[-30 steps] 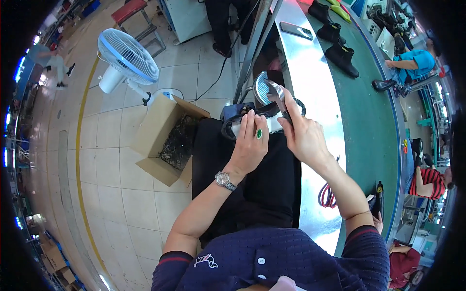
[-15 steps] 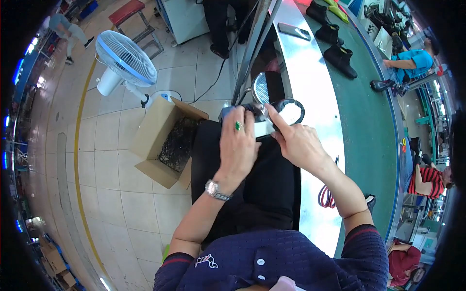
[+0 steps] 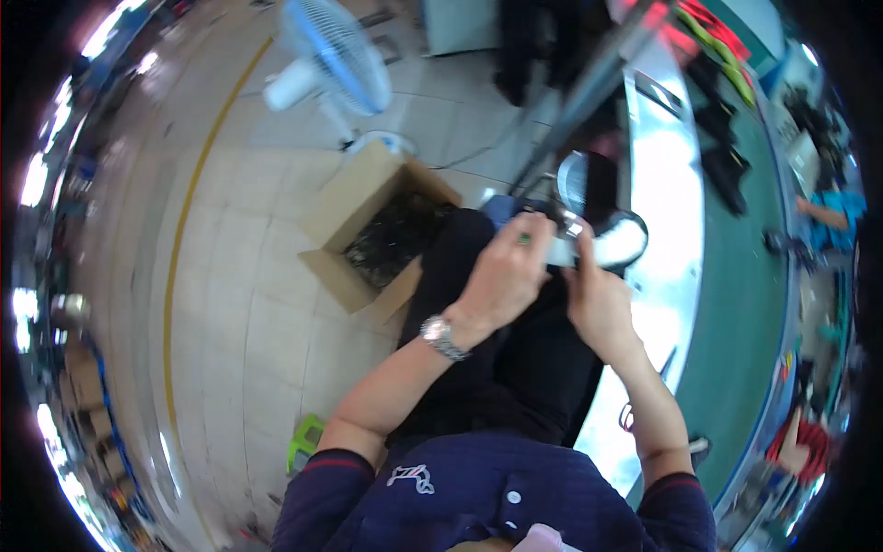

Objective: The recorder is assembling and inspecting shoes on a factory production line, using various hand tools to trim and adjust the shoe components.

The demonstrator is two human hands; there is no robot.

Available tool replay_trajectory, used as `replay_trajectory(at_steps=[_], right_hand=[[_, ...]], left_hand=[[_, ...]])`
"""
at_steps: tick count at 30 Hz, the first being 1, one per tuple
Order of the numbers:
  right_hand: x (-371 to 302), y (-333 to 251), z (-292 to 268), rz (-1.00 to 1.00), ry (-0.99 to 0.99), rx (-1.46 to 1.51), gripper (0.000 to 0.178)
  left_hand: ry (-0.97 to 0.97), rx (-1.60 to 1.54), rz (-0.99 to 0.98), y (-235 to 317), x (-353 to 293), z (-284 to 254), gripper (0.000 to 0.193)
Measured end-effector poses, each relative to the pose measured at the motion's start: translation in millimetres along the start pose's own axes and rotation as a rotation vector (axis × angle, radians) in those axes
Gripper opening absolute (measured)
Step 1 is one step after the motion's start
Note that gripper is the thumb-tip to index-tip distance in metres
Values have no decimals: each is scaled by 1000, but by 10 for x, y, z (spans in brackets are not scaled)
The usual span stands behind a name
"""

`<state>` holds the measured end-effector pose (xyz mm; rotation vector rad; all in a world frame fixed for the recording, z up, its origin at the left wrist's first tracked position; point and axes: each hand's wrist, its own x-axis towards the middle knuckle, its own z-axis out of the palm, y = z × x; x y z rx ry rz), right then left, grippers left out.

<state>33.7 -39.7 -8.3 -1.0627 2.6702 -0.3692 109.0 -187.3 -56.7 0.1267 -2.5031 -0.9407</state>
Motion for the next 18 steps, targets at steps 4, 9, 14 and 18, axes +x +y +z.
replay_trajectory(at_steps=[4, 9, 14, 18], right_hand=[[71, 223, -361, 41, -100, 111, 57], [249, 375, -399, 57, 140, -3, 55], [-239, 471, -339, 72, -252, 251, 55], [-485, -5, -418, 142, -514, 518, 54]], left_hand=[[-68, 114, 133, -105, 0, 28, 64], [-90, 164, 172, -171, -148, -121, 63], [-98, -432, -254, 103, -634, -311, 105], [-47, -346, -511, -89, -973, -331, 71]])
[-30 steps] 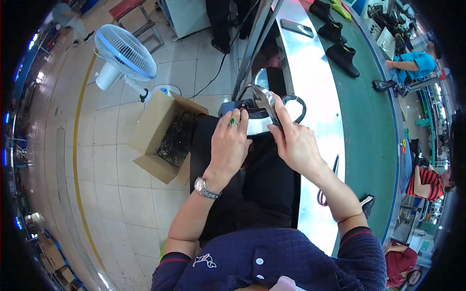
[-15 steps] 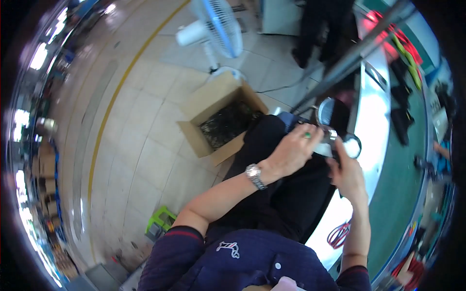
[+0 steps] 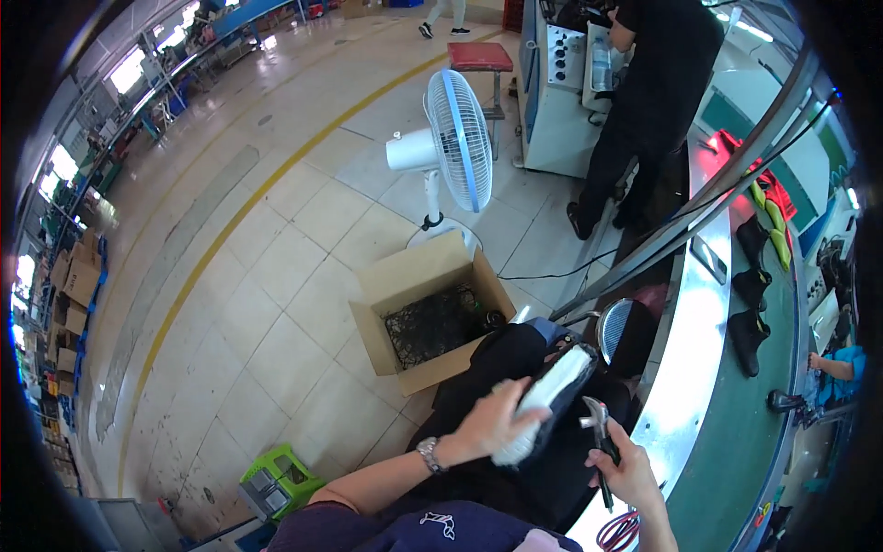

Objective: The recorder is assembling and inspecting shoes on a factory production line, using various hand tools to trim and adjust the shoe components.

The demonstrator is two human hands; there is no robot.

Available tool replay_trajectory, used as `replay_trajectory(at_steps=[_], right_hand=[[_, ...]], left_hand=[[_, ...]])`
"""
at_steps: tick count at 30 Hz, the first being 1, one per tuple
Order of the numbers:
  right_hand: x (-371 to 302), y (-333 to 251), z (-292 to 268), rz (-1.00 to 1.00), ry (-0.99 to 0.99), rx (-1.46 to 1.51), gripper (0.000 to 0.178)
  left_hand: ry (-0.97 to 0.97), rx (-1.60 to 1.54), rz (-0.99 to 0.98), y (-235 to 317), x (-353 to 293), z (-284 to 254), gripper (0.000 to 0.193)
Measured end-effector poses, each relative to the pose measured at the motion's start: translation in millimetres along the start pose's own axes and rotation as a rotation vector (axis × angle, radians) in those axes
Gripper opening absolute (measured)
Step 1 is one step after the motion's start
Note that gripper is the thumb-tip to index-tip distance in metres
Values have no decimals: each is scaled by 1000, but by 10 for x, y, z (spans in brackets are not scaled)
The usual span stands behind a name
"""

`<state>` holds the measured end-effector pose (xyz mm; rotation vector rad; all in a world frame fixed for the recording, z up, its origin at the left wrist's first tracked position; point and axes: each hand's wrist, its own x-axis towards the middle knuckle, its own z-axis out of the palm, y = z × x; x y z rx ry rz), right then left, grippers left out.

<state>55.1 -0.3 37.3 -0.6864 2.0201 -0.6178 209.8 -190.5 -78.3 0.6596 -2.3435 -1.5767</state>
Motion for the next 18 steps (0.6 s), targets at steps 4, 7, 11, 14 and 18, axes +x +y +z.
replay_trajectory(at_steps=[4, 7, 11, 14, 18], right_hand=[[74, -69, 49, -168, -14, -50, 55], [59, -253, 12, -226, -76, -301, 56], [35, -527, 23, -114, -205, -499, 56], [69, -655, 17, -93, -256, -548, 54], [253, -750, -6, -190, -333, -736, 55]], left_hand=[[170, 142, 126, 33, 244, -465, 43], [171, 373, 179, 45, 201, -401, 34], [207, 401, 221, 76, -68, -136, 30], [184, 180, 241, 50, -146, -123, 30], [64, 143, 237, -14, -155, -140, 25]])
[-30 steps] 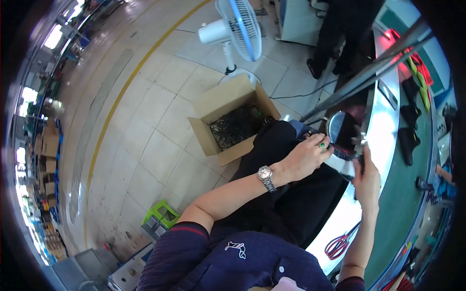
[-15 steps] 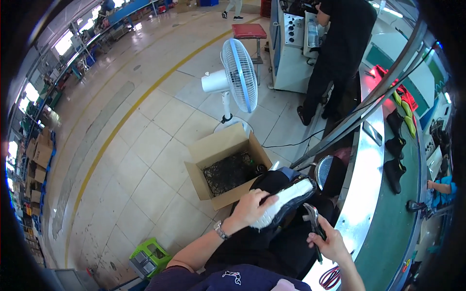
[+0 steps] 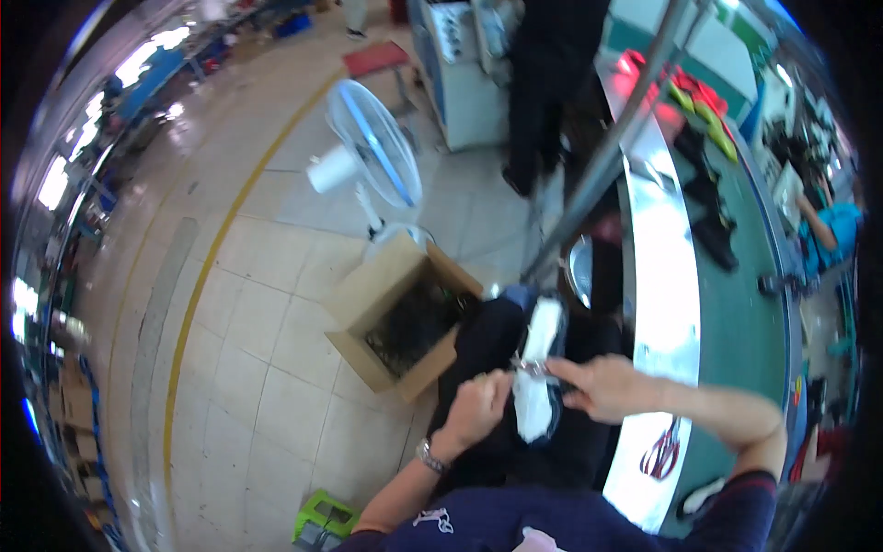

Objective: The recorder is assembling and inspecting shoes on a factory production line, using various hand tools to trim and adjust the shoe components.

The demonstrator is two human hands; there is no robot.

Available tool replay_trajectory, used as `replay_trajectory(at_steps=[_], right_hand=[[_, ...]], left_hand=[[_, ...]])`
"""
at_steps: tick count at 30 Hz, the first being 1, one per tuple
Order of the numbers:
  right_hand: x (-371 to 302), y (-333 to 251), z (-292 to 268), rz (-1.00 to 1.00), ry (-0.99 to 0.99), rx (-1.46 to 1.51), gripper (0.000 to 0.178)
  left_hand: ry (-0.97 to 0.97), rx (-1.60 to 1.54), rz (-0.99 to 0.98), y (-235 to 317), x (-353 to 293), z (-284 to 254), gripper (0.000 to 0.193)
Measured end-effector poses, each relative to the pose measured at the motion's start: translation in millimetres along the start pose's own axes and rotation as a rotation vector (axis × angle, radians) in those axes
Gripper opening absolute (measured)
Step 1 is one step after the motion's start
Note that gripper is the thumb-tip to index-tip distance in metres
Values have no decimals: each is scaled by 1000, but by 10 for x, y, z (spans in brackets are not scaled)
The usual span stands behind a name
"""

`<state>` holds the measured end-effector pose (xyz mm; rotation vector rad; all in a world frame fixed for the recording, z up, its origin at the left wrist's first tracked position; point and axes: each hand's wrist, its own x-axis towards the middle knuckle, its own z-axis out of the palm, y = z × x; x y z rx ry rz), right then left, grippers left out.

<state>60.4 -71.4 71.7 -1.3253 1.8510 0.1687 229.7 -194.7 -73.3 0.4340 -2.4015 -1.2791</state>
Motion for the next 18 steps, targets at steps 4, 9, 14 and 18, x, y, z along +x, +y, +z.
replay_trajectory(at_steps=[4, 9, 14, 18], right_hand=[[114, -125, -132, -151, 52, -226, 60], [45, 44, -76, -34, -18, 41, 58], [-12, 275, 382, -128, 223, 162, 59], [-28, 297, 467, -162, 258, 165, 61]], left_hand=[[-62, 231, 105, 170, 50, -138, 19], [-42, 317, 149, 193, 139, -8, 16], [-394, -1103, -687, -165, 42, 40, 55], [-327, -1662, -841, -203, 143, 377, 64]])
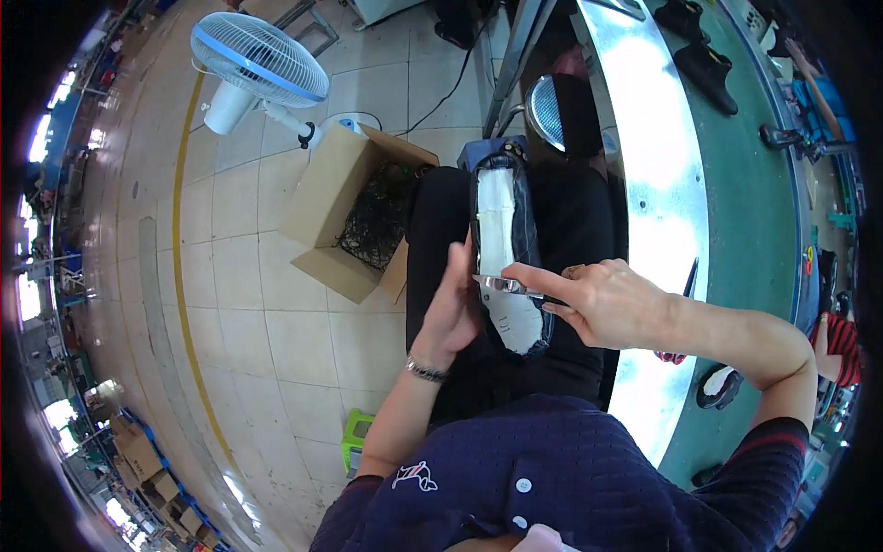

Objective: The recorder is assembling and inspecting shoes on a factory production line, using various hand tools to trim and adjust the shoe components.

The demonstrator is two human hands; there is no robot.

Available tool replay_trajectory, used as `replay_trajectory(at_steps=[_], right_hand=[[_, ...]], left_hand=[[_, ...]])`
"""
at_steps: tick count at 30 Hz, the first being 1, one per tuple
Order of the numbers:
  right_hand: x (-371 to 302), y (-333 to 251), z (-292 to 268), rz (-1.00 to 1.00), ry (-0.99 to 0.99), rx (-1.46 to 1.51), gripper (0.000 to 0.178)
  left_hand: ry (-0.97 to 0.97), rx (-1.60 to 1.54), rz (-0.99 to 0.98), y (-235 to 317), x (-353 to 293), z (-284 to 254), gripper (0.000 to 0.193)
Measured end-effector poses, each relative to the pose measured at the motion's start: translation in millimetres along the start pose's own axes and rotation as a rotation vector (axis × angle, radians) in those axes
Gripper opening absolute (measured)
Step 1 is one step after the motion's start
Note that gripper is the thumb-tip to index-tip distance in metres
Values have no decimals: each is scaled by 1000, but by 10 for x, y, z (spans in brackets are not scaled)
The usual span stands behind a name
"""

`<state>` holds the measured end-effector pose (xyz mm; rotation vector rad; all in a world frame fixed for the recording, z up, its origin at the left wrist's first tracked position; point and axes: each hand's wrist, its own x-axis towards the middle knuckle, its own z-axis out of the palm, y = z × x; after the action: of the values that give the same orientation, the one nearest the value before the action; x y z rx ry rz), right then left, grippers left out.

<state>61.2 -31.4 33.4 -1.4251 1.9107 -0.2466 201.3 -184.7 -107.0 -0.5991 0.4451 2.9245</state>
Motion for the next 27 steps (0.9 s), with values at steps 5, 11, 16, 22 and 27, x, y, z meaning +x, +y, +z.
replay_trajectory(at_steps=[5, 11, 16, 22, 27], right_hand=[[-30, 52, 10, 7, 38, 16, 59], [18, -5, -362, -19, -81, -111, 56], [210, -382, -847, -235, 168, -302, 55], [591, 133, -676, 37, -19, -551, 62], [419, 63, -533, -161, 289, -241, 61]], left_hand=[[150, 75, 44, 40, 141, 227, 53], [102, 267, 120, 38, 179, 340, 74], [115, 322, 75, 126, 135, 247, 81], [60, 308, 76, 191, 110, 212, 81], [-19, 290, 79, 200, 155, 207, 76]])
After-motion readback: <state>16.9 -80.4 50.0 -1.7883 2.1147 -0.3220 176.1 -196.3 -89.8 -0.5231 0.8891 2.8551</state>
